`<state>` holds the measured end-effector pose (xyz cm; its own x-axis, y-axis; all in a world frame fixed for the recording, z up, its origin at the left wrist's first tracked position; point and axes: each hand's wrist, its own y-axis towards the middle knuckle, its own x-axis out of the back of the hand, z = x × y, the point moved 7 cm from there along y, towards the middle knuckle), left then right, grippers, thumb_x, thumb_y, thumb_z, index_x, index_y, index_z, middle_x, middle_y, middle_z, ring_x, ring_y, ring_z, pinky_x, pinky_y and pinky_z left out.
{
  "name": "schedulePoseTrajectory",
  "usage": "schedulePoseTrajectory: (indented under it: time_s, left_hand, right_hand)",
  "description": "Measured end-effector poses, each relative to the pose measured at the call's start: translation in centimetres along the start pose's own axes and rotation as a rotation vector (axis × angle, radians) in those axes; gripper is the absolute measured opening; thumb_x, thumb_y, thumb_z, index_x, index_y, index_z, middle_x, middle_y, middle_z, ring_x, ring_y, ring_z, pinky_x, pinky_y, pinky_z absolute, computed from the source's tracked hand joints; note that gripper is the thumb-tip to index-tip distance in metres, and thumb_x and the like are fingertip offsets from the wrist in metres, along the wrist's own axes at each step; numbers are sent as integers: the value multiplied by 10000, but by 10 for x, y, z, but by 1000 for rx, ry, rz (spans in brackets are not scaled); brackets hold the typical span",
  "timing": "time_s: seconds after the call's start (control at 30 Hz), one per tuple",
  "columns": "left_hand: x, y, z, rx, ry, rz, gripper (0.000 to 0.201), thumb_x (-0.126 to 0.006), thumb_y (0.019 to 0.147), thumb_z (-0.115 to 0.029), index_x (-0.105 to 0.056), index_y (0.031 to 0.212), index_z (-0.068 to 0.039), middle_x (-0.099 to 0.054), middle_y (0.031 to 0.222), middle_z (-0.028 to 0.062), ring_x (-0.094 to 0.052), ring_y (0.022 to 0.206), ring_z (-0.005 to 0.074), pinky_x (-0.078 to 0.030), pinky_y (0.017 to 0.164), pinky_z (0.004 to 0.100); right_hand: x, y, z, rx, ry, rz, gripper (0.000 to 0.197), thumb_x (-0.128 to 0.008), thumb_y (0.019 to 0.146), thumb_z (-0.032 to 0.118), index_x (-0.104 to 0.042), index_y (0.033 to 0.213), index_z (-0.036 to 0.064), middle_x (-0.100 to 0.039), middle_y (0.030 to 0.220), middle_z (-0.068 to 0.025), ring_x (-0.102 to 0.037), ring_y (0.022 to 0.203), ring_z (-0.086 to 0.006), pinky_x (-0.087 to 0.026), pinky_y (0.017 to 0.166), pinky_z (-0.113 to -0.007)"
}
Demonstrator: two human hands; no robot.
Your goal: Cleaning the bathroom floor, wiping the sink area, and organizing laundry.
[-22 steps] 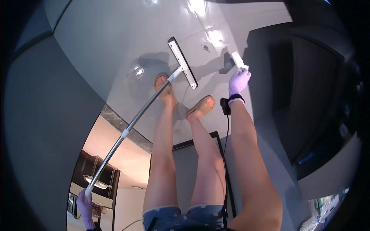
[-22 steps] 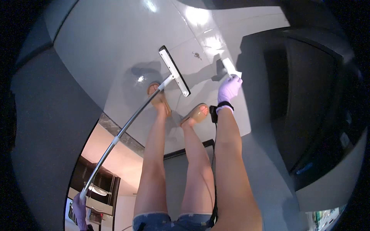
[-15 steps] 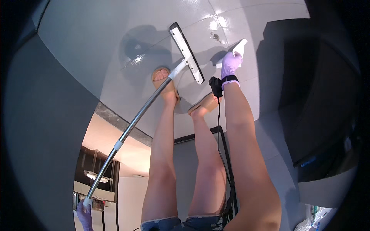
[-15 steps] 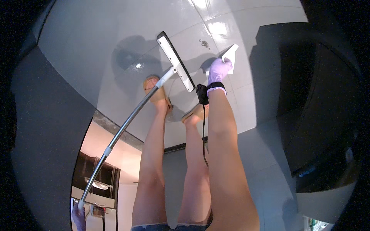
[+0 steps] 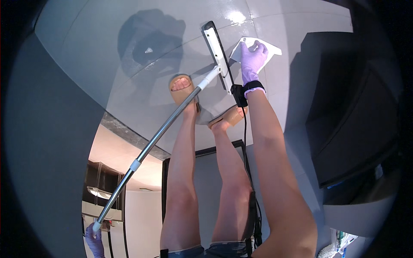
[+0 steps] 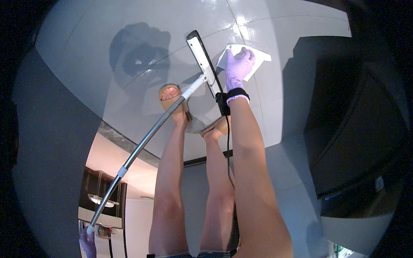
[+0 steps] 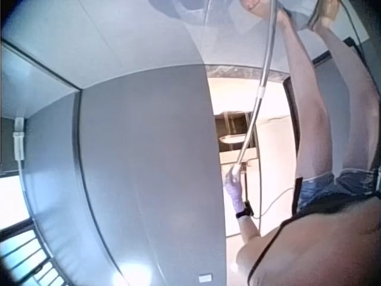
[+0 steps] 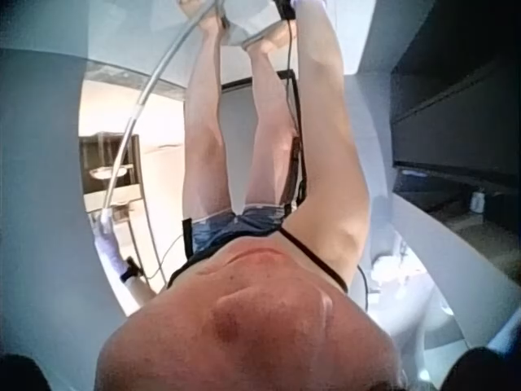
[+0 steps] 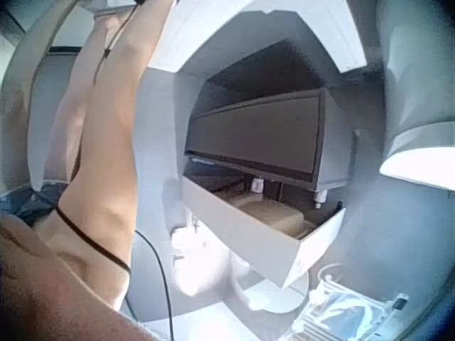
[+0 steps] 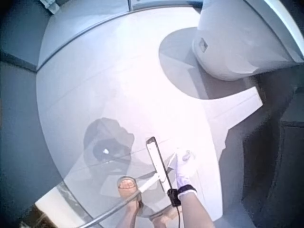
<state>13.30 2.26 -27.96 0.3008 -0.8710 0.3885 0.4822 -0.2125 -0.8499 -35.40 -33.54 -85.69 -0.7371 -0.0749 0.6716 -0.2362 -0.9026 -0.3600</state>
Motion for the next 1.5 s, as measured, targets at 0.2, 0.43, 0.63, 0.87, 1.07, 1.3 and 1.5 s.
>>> schedulePoseTrajectory:
  time_s: [0.2,0.43,0.63,0.87,1.07,1.3,1.5]
  left_hand:
    - [-18,-2,19,-4,-53,-4,243,-629,857,-149,-611,1093,-95,-662,922,138,-625,800,256,-530,685,345]
    - [-33,-8,28,47,-147,-9,234,-638,854,-141,-608,1069,-52,-652,927,134,-602,808,214,-511,699,304]
    - [-58,-8,49,142,-439,-40,317,-588,776,75,-576,1078,-22,-585,987,96,-561,940,214,-422,866,333]
    - [-64,-16,64,168,-379,-59,337,-604,775,55,-559,1098,-30,-592,1018,105,-556,972,221,-416,875,343]
    - [-56,-17,60,182,-404,-36,346,-603,783,46,-543,1115,-27,-586,1051,107,-545,992,230,-411,884,342]
    - [-43,-22,35,121,-325,-89,264,-623,804,-29,-563,1060,-10,-594,962,126,-560,887,236,-448,796,323]
    - [-35,-28,33,41,-145,-51,317,-637,863,-241,-590,984,48,-634,896,190,-600,789,254,-508,701,309]
  right_hand:
    - [-12,-7,21,76,-59,64,403,-651,769,130,-541,1140,18,-511,1124,-150,-579,908,-232,-477,803,-322]
    - [38,-43,58,180,-123,114,346,-656,761,138,-579,1084,43,-542,1072,-131,-583,912,-238,-475,807,-326]
    - [76,-23,57,255,-187,163,297,-661,754,145,-611,1036,64,-569,1028,-115,-586,915,-244,-473,811,-330]
    - [2,33,50,358,-326,274,241,-643,762,142,-632,995,82,-594,995,-101,-595,928,-241,-471,821,-322]
    - [6,28,-19,268,-251,292,228,-623,781,118,-622,1005,74,-598,979,-96,-598,890,-224,-472,799,-311]
    - [85,-47,-121,-184,76,290,239,-664,782,109,-616,1005,37,-621,913,-76,-599,836,-160,-478,723,-278]
    - [106,-64,-145,-554,178,-6,245,-661,788,101,-600,1016,33,-608,897,-53,-587,807,-139,-489,685,-267]
